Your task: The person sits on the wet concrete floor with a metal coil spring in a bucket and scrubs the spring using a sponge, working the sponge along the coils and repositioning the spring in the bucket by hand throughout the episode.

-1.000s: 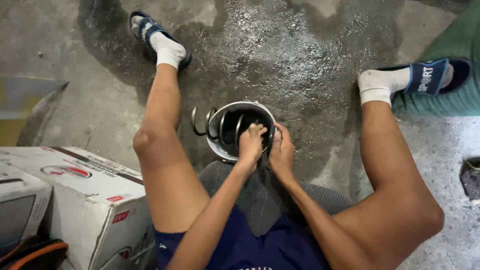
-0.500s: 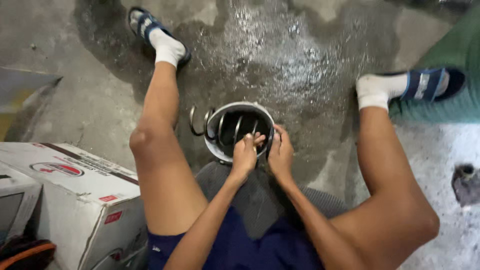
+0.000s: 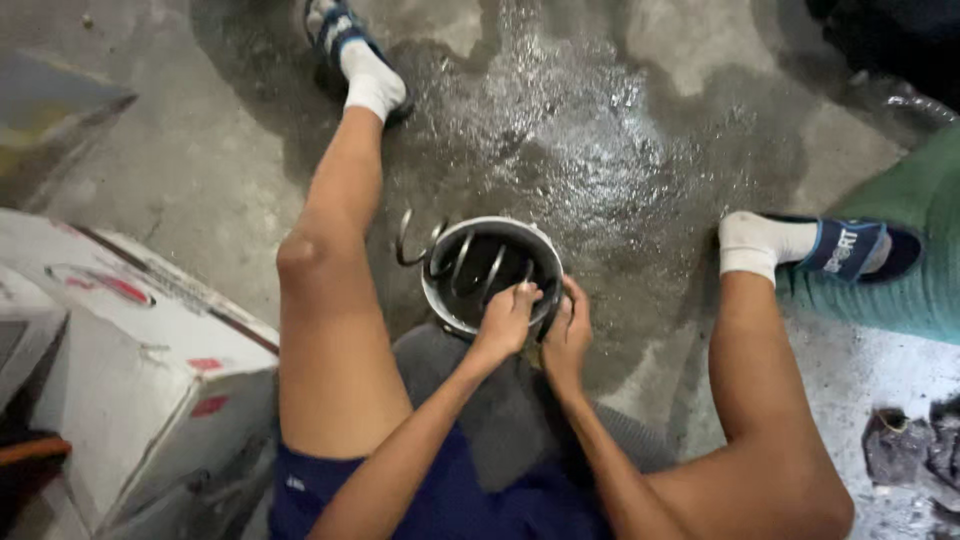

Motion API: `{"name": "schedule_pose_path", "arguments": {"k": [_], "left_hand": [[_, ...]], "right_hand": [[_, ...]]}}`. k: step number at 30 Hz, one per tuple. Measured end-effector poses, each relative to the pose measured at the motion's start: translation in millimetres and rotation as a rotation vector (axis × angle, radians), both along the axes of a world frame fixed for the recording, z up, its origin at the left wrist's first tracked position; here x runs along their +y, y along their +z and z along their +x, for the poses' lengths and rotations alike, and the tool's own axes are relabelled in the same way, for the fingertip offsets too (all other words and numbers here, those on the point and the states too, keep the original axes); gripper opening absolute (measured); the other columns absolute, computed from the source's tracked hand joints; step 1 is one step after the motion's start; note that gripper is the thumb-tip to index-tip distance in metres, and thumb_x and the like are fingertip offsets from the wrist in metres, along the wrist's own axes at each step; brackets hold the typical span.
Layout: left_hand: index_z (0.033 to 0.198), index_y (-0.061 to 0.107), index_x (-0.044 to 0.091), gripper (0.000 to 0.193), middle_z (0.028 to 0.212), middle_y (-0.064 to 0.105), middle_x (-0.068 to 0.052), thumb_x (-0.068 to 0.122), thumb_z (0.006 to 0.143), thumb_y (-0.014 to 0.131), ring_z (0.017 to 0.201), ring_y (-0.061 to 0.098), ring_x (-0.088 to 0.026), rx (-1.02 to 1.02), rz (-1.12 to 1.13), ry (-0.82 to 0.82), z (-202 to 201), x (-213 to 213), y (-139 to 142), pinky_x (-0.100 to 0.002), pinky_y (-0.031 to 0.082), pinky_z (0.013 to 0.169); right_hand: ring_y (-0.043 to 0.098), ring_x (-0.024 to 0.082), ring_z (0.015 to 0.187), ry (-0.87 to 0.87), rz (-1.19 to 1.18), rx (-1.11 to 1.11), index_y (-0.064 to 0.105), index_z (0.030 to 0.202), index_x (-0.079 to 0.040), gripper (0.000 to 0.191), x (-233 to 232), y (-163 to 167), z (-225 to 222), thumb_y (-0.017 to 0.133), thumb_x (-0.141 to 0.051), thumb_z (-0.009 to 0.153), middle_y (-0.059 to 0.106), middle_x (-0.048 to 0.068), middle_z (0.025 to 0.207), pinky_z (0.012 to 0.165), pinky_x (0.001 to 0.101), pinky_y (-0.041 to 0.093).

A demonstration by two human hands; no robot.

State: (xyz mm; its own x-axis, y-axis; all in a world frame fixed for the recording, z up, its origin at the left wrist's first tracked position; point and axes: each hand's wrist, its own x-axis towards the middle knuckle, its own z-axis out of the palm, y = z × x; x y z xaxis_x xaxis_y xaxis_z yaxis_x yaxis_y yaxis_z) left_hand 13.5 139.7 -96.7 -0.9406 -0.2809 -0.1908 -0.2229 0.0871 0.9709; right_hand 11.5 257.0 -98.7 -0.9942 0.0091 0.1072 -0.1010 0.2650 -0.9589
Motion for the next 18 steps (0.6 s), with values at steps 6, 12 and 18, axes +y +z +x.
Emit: {"name": "schedule_pose_path", "arguments": {"k": [6, 12, 18], "left_hand": [[0.099, 0.068, -0.009, 0.062, 0.095, 0.076, -0.027, 0.041, 0.108, 0.033, 0.094, 0.077, -0.036, -0.169, 0.136, -0.085, -9.5, -1.6, 12.8, -0.045, 0.057, 0.081], [0.123, 0.066, -0.005, 0.04, 0.105, 0.072, -0.027, 0.026, 0.106, 0.048, 0.099, 0.068, -0.044, -0.045, -0.607, -0.215, 52.7, -19.5, 67.5, -0.05, 0.051, 0.092], [0.12, 0.07, 0.004, 0.032, 0.102, 0.068, -0.026, 0.014, 0.09, 0.066, 0.095, 0.066, -0.043, -0.109, -0.607, -0.116, 61.1, -22.6, 104.2, -0.049, 0.05, 0.083]], "right_hand": [[0.063, 0.024, 0.118, -0.022, -0.031, -0.065, 0.058, 0.134, 0.0, 0.035, 3.3, -15.5, 4.3, 0.042, -0.018, 0.109, 0.067, 0.013, 0.125, 0.104, 0.0355, 0.048], [0.063, 0.024, 0.12, -0.028, 0.056, -0.023, 0.059, 0.134, 0.0, 0.033, 6.8, -14.2, 4.5, 0.043, -0.015, 0.109, 0.067, 0.013, 0.126, 0.106, 0.0349, 0.046], [0.062, 0.022, 0.117, -0.011, 0.038, -0.126, 0.058, 0.134, -0.001, 0.034, 7.7, 1.9, 9.1, 0.043, -0.017, 0.108, 0.067, 0.013, 0.123, 0.105, 0.0338, 0.047]]}}
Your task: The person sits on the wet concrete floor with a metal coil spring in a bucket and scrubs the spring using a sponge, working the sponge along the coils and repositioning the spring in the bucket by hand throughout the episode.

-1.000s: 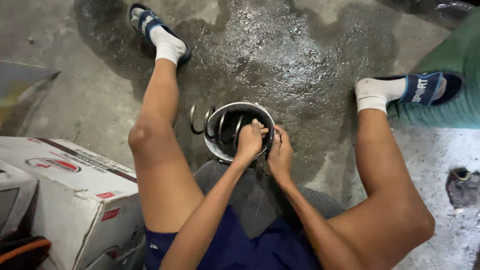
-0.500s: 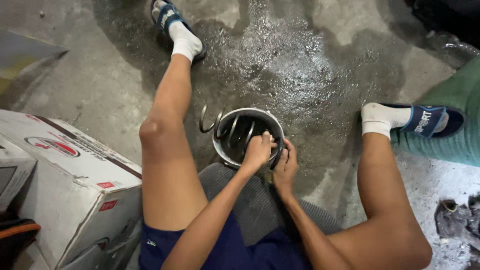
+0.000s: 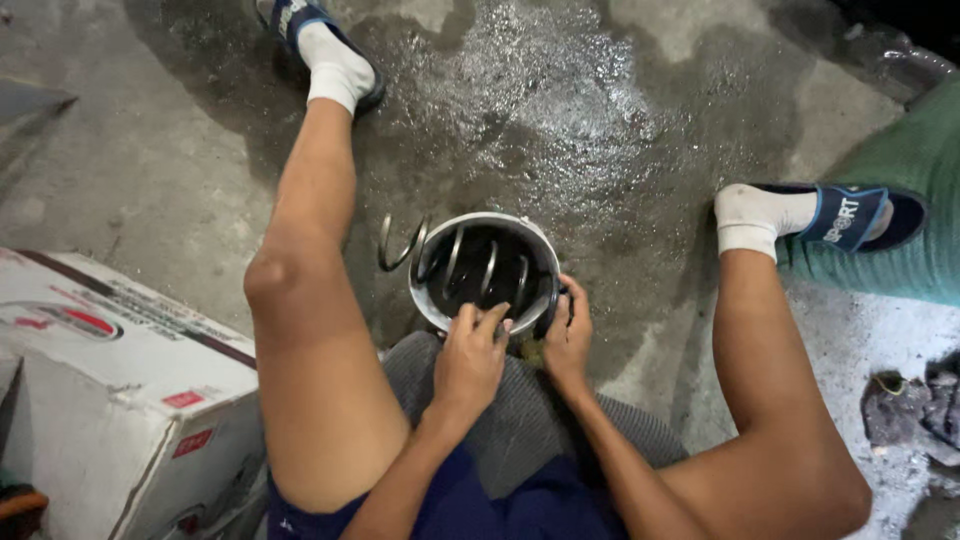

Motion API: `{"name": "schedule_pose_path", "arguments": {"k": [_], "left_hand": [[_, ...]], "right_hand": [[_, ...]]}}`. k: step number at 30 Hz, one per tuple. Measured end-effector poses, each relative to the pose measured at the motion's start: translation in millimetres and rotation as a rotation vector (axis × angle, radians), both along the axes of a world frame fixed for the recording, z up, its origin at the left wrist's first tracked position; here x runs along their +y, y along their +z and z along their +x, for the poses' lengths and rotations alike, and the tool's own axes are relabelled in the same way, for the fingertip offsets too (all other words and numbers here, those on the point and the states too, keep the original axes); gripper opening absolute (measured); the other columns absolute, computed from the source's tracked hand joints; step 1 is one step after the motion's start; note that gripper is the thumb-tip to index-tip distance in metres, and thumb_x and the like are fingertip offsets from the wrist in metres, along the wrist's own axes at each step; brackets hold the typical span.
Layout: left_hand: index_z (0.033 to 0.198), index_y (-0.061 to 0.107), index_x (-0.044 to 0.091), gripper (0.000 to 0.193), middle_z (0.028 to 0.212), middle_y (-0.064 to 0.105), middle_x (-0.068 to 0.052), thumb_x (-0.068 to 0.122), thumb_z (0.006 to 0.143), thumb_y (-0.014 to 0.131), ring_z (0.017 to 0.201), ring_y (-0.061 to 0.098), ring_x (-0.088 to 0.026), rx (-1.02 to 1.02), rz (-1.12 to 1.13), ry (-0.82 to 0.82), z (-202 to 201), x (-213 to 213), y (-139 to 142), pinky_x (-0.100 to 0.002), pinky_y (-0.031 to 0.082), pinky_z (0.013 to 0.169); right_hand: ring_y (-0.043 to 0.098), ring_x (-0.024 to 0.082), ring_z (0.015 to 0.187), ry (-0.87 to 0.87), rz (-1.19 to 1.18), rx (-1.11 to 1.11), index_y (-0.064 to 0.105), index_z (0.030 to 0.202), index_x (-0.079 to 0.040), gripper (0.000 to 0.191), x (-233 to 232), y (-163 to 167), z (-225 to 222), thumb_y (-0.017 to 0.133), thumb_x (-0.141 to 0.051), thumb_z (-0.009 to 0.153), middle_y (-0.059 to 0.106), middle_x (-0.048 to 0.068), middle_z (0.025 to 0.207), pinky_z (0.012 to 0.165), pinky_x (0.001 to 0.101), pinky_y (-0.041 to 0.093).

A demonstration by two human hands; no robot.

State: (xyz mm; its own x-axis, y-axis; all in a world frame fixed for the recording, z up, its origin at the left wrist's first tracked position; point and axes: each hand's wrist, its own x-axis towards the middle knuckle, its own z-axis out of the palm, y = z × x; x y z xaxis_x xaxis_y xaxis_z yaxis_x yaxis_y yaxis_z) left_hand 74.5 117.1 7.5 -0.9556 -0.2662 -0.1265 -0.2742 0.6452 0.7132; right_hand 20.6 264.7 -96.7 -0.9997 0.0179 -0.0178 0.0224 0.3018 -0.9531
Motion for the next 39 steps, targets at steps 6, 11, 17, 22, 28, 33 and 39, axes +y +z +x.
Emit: {"name": "schedule_pose_path", "arguments": {"k": [6, 11, 17, 22, 28, 33, 39], "left_hand": [[0.12, 0.063, -0.001, 0.03, 0.099, 0.071, -0.025, 0.009, 0.091, 0.068, 0.092, 0.071, -0.04, 0.114, 0.317, 0.156, -25.1, -0.6, -11.3, -0.043, 0.056, 0.077], [0.114, 0.068, 0.0, 0.029, 0.102, 0.072, -0.022, 0.01, 0.087, 0.071, 0.078, 0.073, -0.034, 0.107, 0.271, 0.143, -25.7, -1.3, -20.3, -0.039, 0.058, 0.068], [0.112, 0.072, 0.002, 0.025, 0.099, 0.077, -0.017, 0.01, 0.088, 0.075, 0.085, 0.078, -0.028, 0.075, 0.236, 0.145, -8.7, -13.8, -29.2, -0.035, 0.059, 0.075], [0.116, 0.067, 0.002, 0.034, 0.097, 0.077, -0.013, 0.008, 0.084, 0.077, 0.087, 0.079, -0.026, 0.05, 0.272, 0.196, -7.4, -21.5, -30.5, -0.035, 0.06, 0.075], [0.128, 0.059, 0.001, 0.043, 0.123, 0.067, -0.018, 0.002, 0.087, 0.072, 0.107, 0.07, -0.032, 0.278, 0.231, 0.151, -8.0, -6.3, -28.8, -0.04, 0.057, 0.09], [0.119, 0.066, 0.014, 0.038, 0.135, 0.061, -0.016, 0.009, 0.084, 0.078, 0.121, 0.058, -0.036, 0.436, -0.234, 0.006, -8.0, -0.1, -22.6, -0.045, 0.05, 0.102], [0.137, 0.061, 0.003, 0.045, 0.151, 0.052, -0.017, 0.014, 0.094, 0.066, 0.143, 0.045, -0.041, 0.319, -0.455, -0.168, 14.5, 5.0, -22.4, -0.055, 0.035, 0.116]], "right_hand": [[0.061, 0.023, 0.121, 0.036, 0.007, -0.013, 0.058, 0.135, -0.002, 0.035, -1.4, 13.5, -2.2, 0.044, -0.019, 0.108, 0.066, 0.014, 0.128, 0.106, 0.0355, 0.044], [0.062, 0.022, 0.117, 0.073, -0.035, -0.035, 0.057, 0.136, -0.002, 0.034, -0.1, 20.7, -10.4, 0.047, -0.019, 0.108, 0.066, 0.014, 0.125, 0.104, 0.0352, 0.046], [0.053, 0.014, 0.08, 0.061, -0.202, -0.413, 0.056, 0.141, -0.01, 0.035, 2.0, 22.9, -14.5, 0.05, -0.017, 0.107, 0.062, 0.006, 0.096, 0.072, 0.0315, 0.047], [0.057, 0.006, 0.078, 0.121, -0.061, -0.132, 0.056, 0.139, -0.011, 0.033, 0.5, 13.5, -21.1, 0.052, -0.011, 0.106, 0.062, -0.001, 0.095, 0.068, 0.0247, 0.047], [0.047, 0.006, 0.06, 0.1, -0.232, -0.396, 0.056, 0.139, -0.015, 0.035, 2.6, 9.9, -20.9, 0.053, -0.016, 0.104, 0.054, -0.003, 0.074, 0.051, 0.0253, 0.042], [0.051, 0.007, 0.059, 0.066, -0.137, -0.428, 0.057, 0.137, -0.016, 0.036, 0.2, 25.9, -23.3, 0.053, -0.015, 0.101, 0.056, -0.001, 0.076, 0.049, 0.0275, 0.045], [0.051, 0.008, 0.056, 0.062, -0.131, -0.41, 0.058, 0.137, -0.016, 0.036, -4.6, 28.9, -25.3, 0.053, -0.013, 0.1, 0.059, 0.0, 0.077, 0.048, 0.0288, 0.045]]}}
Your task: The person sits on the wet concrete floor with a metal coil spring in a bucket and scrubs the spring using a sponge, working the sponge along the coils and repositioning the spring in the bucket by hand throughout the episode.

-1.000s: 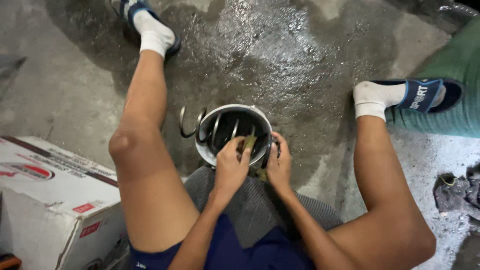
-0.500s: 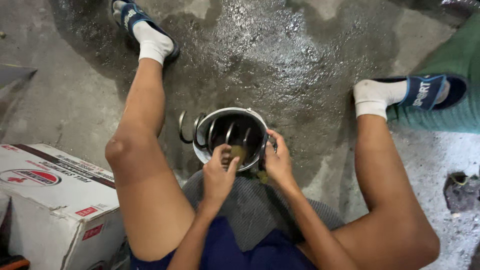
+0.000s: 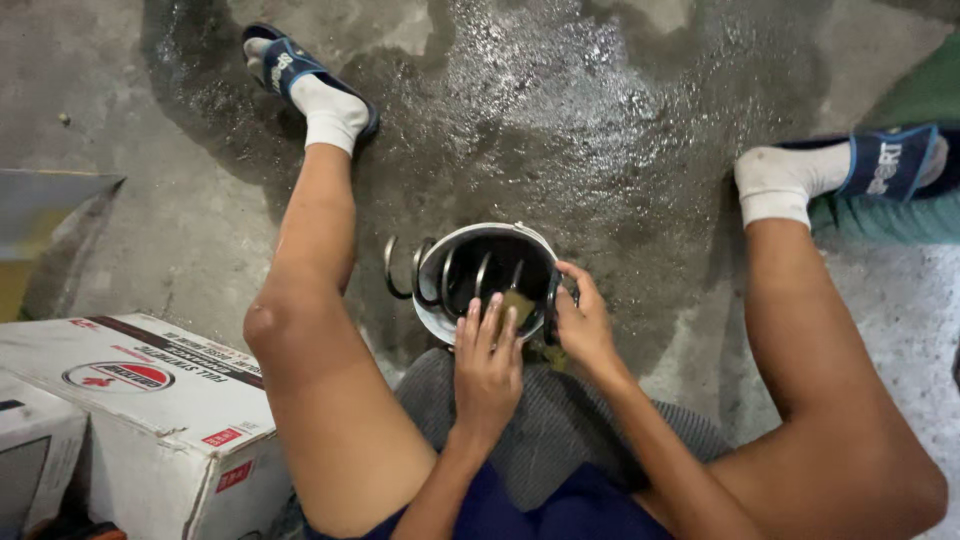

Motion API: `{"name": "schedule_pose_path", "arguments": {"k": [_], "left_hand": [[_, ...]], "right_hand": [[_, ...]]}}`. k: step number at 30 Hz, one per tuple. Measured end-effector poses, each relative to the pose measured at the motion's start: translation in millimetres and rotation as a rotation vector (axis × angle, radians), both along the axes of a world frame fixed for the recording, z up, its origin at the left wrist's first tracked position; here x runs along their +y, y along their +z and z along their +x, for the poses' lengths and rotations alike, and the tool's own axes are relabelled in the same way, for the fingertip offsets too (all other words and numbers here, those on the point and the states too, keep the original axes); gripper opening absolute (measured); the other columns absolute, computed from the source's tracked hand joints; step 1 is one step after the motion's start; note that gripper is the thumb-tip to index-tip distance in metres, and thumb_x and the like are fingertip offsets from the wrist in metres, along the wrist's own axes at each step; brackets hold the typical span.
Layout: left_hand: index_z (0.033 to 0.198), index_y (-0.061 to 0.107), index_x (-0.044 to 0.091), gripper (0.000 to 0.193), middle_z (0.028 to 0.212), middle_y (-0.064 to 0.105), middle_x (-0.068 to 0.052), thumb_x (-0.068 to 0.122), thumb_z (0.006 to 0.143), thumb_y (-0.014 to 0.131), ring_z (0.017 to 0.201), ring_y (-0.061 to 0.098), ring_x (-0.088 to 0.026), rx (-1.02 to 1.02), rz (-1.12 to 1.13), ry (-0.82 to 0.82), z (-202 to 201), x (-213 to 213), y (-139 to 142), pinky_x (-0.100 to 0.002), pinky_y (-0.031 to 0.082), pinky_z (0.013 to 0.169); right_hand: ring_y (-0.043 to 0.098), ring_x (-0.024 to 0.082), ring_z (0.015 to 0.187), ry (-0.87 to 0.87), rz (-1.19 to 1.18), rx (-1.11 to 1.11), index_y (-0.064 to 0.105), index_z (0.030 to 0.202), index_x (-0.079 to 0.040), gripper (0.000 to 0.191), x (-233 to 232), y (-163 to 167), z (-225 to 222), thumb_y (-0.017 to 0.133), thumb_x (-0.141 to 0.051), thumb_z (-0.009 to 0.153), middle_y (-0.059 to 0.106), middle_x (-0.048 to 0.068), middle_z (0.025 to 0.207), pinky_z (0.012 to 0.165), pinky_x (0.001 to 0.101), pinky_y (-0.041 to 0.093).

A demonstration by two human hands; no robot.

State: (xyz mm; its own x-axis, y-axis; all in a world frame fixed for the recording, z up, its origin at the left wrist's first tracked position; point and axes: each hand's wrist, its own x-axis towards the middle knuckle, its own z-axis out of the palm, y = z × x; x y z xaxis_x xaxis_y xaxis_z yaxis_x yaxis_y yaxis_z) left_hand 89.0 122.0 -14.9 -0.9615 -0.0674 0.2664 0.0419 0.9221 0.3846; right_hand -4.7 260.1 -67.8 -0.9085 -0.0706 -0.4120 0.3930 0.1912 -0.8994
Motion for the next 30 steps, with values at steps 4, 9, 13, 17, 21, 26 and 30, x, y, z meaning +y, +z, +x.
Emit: {"name": "schedule_pose_path", "arguments": {"k": [4, 9, 13, 17, 21, 26, 30], "left_hand": [[0.143, 0.047, -0.009, 0.059, 0.158, 0.037, -0.024, 0.021, 0.094, 0.062, 0.147, 0.033, -0.045, -0.132, -0.066, -0.014, 14.7, 7.9, -6.6, -0.058, 0.028, 0.117], [0.152, 0.035, -0.012, 0.066, 0.162, 0.03, -0.028, 0.015, 0.097, 0.059, 0.149, 0.033, -0.044, -0.187, 0.123, -0.046, 17.0, 12.6, -10.4, -0.054, 0.03, 0.119], [0.147, 0.042, -0.012, 0.055, 0.155, 0.041, -0.03, 0.008, 0.099, 0.059, 0.139, 0.047, -0.046, -0.134, 0.404, -0.031, 20.6, 10.4, -12.7, -0.046, 0.044, 0.111], [0.136, 0.06, -0.003, 0.037, 0.14, 0.062, -0.024, 0.003, 0.1, 0.06, 0.127, 0.064, -0.038, 0.022, 0.499, 0.029, 3.4, 3.6, -22.4, -0.041, 0.054, 0.103], [0.132, 0.064, -0.001, 0.032, 0.133, 0.067, -0.021, 0.004, 0.1, 0.062, 0.126, 0.066, -0.034, 0.138, 0.489, 0.028, -44.9, 3.0, -32.5, -0.041, 0.054, 0.104], [0.13, 0.065, -0.001, 0.029, 0.131, 0.068, -0.023, 0.003, 0.101, 0.059, 0.123, 0.066, -0.035, 0.005, 0.446, 0.015, -71.2, 8.9, -28.8, -0.041, 0.054, 0.103], [0.133, 0.063, -0.003, 0.035, 0.124, 0.07, -0.024, 0.003, 0.099, 0.058, 0.115, 0.071, -0.036, 0.09, 0.57, 0.062, -23.4, 7.9, -9.1, -0.041, 0.056, 0.094]], "right_hand": [[0.05, 0.007, 0.058, -0.061, -0.162, -0.103, 0.057, 0.137, -0.016, 0.036, -0.2, -8.3, 3.5, 0.052, -0.013, 0.102, 0.062, -0.001, 0.082, 0.048, 0.0276, 0.044], [0.054, 0.013, 0.098, 0.061, -0.019, 0.66, 0.055, 0.135, -0.008, 0.029, -1.3, -16.7, 1.5, 0.054, -0.001, 0.108, 0.062, 0.007, 0.11, 0.079, 0.0298, 0.044], [0.049, 0.01, 0.067, -0.056, -0.102, -0.084, 0.058, 0.14, -0.014, 0.038, 0.5, -24.1, 5.9, 0.053, -0.012, 0.103, 0.059, 0.004, 0.088, 0.057, 0.0286, 0.043], [0.055, 0.014, 0.099, 0.005, -0.042, 0.277, 0.058, 0.143, -0.009, 0.037, 1.0, -29.6, 4.8, 0.053, -0.005, 0.106, 0.063, 0.01, 0.114, 0.083, 0.0319, 0.044], [0.059, 0.007, 0.085, -0.011, -0.17, 0.164, 0.057, 0.14, -0.008, 0.037, 0.4, -25.1, 3.6, 0.05, -0.005, 0.103, 0.066, 0.005, 0.108, 0.075, 0.0247, 0.052], [0.056, 0.012, 0.073, -0.068, -0.139, -0.101, 0.057, 0.138, -0.01, 0.035, 2.3, -15.0, 3.4, 0.05, -0.01, 0.103, 0.064, 0.005, 0.097, 0.064, 0.0286, 0.049], [0.062, 0.017, 0.115, 0.038, 0.123, 0.546, 0.062, 0.136, -0.003, 0.032, -0.8, -15.5, -1.4, 0.055, -0.003, 0.105, 0.07, 0.01, 0.124, 0.097, 0.0317, 0.047]]}}
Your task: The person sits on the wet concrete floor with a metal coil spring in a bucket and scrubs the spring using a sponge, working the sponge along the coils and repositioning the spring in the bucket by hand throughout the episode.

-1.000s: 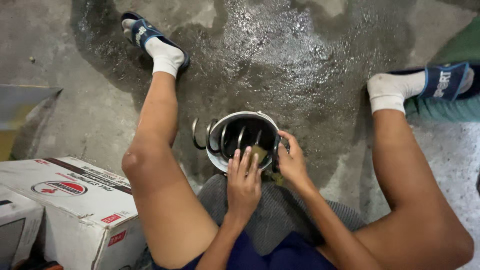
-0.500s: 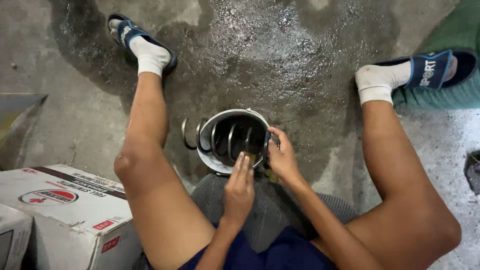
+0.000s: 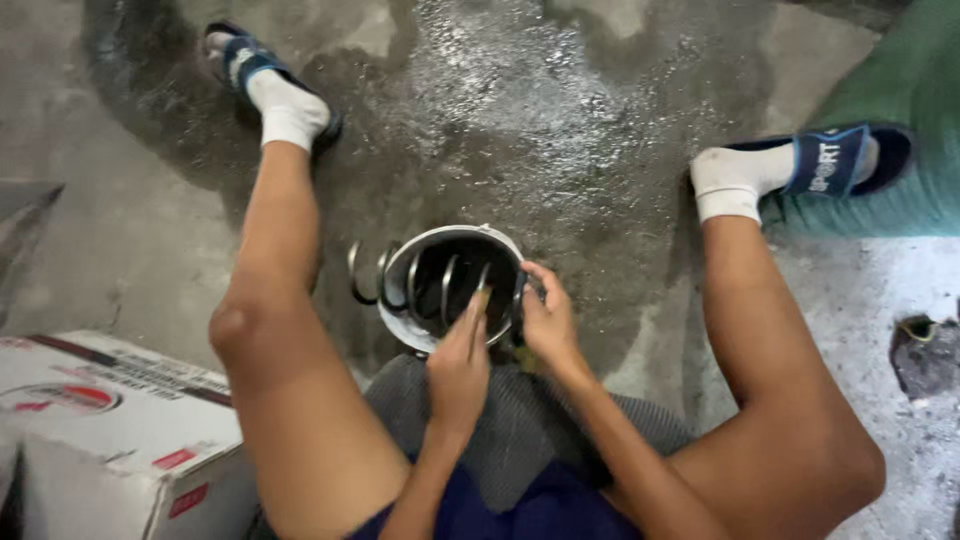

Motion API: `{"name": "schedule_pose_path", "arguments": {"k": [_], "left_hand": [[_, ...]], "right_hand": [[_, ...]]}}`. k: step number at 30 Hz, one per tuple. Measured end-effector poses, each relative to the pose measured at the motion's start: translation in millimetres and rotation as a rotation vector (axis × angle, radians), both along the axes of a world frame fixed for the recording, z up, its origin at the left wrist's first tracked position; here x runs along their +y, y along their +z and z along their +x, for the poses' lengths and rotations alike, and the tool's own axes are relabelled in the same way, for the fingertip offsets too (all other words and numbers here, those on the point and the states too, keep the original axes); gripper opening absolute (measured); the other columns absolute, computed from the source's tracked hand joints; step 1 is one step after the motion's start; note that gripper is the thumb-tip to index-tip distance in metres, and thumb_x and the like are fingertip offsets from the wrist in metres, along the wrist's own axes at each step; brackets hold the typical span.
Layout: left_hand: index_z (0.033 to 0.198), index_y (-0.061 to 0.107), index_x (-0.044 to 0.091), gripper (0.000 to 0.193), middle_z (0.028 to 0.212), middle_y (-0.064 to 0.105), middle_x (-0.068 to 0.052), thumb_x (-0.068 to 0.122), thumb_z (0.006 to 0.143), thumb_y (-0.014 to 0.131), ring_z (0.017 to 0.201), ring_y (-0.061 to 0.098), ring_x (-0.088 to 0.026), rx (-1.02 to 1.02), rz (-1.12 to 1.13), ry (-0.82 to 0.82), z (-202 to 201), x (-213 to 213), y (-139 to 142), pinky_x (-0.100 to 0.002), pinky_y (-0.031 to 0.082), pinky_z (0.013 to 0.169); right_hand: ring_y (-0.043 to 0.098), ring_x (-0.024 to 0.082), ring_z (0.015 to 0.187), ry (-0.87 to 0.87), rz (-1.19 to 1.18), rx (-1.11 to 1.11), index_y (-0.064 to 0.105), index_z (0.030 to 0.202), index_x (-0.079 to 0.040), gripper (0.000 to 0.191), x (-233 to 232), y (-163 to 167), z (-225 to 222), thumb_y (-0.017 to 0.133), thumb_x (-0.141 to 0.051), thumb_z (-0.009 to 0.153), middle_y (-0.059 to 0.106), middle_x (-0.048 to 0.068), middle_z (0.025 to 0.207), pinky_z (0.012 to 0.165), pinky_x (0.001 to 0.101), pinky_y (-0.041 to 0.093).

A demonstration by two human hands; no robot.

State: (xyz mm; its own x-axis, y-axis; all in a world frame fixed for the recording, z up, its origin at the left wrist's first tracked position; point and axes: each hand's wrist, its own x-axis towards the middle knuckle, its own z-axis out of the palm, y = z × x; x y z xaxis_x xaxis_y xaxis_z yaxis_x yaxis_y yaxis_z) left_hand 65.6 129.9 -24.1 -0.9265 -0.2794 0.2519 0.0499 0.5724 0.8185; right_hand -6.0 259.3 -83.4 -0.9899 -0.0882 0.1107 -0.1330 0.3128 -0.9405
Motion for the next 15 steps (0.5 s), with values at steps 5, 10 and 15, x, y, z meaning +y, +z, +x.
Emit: {"name": "schedule_pose_path", "arguments": {"k": [5, 10, 15], "left_hand": [[0.131, 0.064, -0.004, 0.033, 0.119, 0.071, -0.026, 0.004, 0.099, 0.062, 0.103, 0.073, -0.038, -0.035, -0.042, 0.075, 0.6, 6.1, 6.2, -0.042, 0.058, 0.083], [0.125, 0.068, -0.003, 0.027, 0.104, 0.073, -0.027, 0.006, 0.1, 0.063, 0.09, 0.074, -0.039, -0.128, -0.069, 0.022, -42.5, -1.6, 5.1, -0.043, 0.057, 0.075], [0.125, 0.07, -0.004, 0.032, 0.099, 0.073, -0.027, 0.009, 0.096, 0.064, 0.085, 0.075, -0.036, -0.122, 0.001, 0.123, 1.3, 3.2, -1.0, -0.041, 0.058, 0.072]], "right_hand": [[0.062, 0.017, 0.097, -0.112, -0.176, -0.441, 0.061, 0.136, -0.005, 0.034, -2.5, 2.8, 13.5, 0.051, -0.01, 0.103, 0.069, 0.011, 0.112, 0.087, 0.0316, 0.052], [0.064, 0.02, 0.112, -0.069, -0.113, -0.269, 0.06, 0.133, -0.002, 0.034, -1.8, 3.9, 6.0, 0.051, -0.007, 0.102, 0.07, 0.013, 0.123, 0.1, 0.0329, 0.048], [0.062, 0.023, 0.121, -0.037, -0.112, -0.212, 0.059, 0.135, -0.002, 0.034, -1.6, 0.1, 7.9, 0.049, -0.01, 0.103, 0.069, 0.014, 0.129, 0.106, 0.0339, 0.045]]}}
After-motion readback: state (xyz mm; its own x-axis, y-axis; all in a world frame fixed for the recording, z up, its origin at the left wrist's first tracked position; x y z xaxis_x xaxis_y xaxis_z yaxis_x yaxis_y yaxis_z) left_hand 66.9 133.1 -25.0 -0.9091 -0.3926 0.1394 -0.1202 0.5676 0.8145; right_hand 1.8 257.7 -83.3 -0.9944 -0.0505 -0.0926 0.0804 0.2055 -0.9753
